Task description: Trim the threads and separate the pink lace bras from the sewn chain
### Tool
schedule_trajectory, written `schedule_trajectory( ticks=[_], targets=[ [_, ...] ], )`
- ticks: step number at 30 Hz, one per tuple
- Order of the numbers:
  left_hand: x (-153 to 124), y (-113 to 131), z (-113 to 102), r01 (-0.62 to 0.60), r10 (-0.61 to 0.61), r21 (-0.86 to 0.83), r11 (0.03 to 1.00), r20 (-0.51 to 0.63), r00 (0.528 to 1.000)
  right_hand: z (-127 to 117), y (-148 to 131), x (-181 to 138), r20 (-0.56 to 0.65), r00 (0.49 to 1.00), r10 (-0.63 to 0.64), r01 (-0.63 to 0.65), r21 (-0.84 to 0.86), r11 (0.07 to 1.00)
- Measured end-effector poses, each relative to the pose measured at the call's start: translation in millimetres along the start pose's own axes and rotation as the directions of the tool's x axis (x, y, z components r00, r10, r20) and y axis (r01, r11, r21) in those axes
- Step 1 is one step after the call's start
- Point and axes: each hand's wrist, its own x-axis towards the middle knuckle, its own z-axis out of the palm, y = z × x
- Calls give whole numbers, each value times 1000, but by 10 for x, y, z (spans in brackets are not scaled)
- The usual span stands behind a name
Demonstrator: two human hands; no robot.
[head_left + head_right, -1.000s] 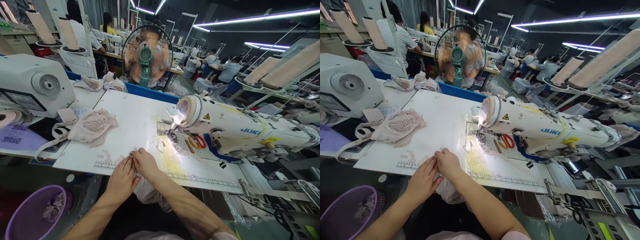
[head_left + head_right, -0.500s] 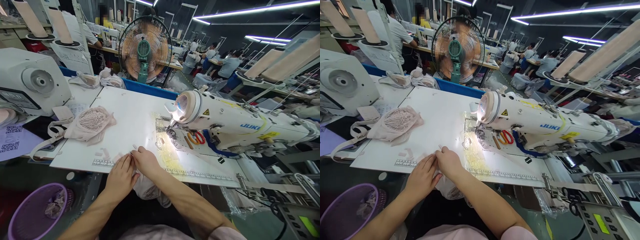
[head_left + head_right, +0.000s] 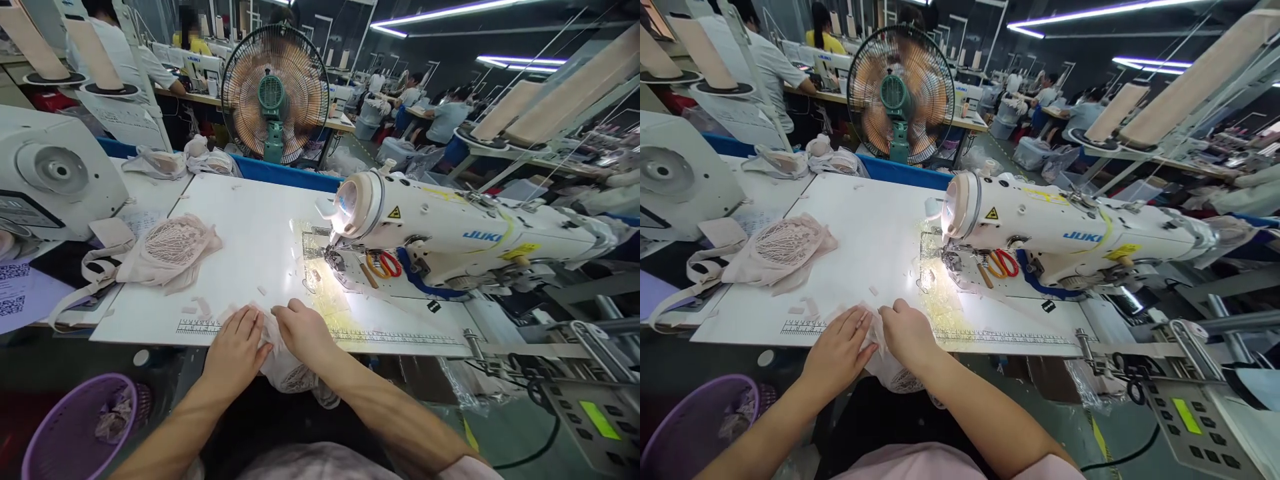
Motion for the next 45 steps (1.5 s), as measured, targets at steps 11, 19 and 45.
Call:
schedule_trajectory(
  ticks=[11, 19, 45],
  targets=[
    [-8, -86, -101, -70, 79, -49, 996, 209, 975, 71, -114, 199, 32, 999, -2, 1, 25, 1000],
    [83, -91, -202, -56, 83, -89, 994, 335, 939, 41, -88, 136, 68, 998, -16, 16, 10, 1000],
    [236, -578, -374, 136, -172, 107, 985, 522, 835, 602, 101, -364, -490, 844, -216, 462, 462, 757]
  ],
)
